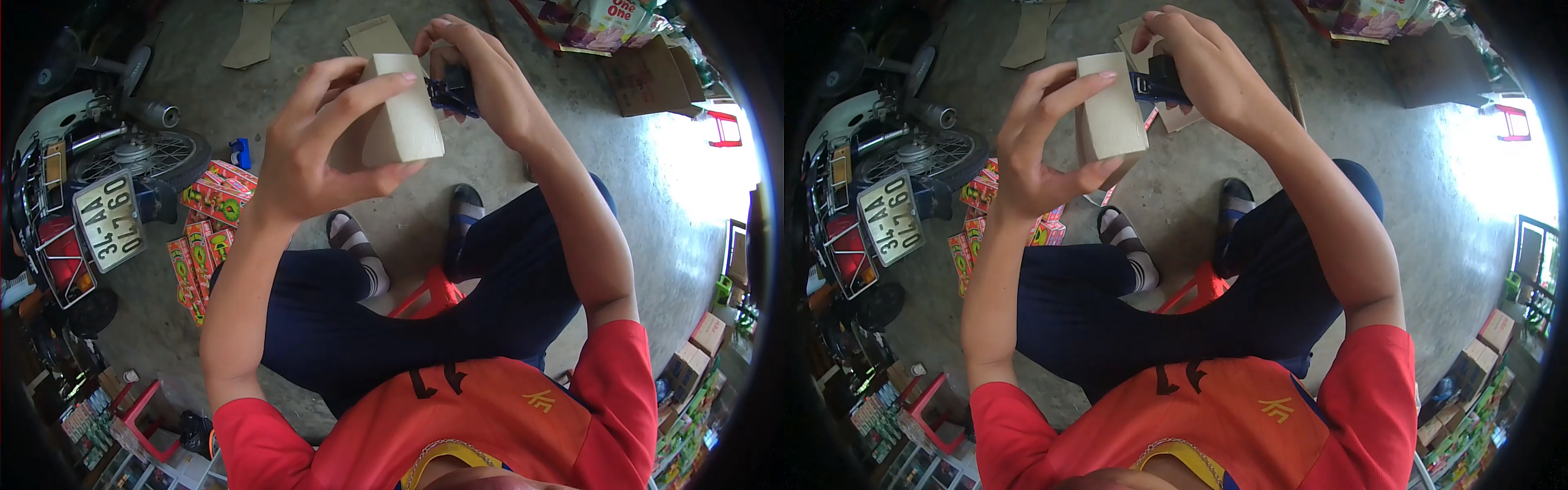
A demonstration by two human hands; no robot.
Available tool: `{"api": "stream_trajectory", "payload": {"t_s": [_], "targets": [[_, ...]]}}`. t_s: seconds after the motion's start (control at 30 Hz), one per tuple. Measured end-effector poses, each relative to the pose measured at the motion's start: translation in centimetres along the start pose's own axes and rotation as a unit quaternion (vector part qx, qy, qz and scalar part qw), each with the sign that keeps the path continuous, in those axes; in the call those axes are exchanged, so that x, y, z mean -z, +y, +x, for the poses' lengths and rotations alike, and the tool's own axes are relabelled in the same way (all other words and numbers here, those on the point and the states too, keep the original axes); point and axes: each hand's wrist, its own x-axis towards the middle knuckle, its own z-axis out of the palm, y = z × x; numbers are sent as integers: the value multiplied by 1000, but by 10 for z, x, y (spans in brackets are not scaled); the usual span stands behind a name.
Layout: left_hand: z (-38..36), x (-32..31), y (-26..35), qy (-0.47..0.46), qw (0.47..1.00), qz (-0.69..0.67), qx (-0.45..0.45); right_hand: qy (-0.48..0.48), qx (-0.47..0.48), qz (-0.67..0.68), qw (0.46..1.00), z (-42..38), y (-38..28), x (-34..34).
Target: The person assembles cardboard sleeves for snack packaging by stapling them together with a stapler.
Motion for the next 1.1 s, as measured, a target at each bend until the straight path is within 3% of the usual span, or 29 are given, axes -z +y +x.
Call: {"api": "stream_trajectory", "payload": {"t_s": [0.57,0.77,0.87,0.97,1.07,1.1], "targets": [[-1,-11,0,-38,998,-32,-27,-13,39,43,998,-3,-6,11],[3,-11,2,-11,998,-60,-19,-32,61,-12,998,-2,-3,16],[-2,-9,1,-24,988,-135,70,-19,62,-13,998,6,8,14],[-2,-7,5,9,908,-344,239,-79,-45,30,995,5,-2,21],[-4,-5,-2,10,879,-380,288,-90,-167,176,966,-1,-22,21],[-3,-5,-3,20,866,-399,300,-109,-142,176,968,-6,-26,24]]}}
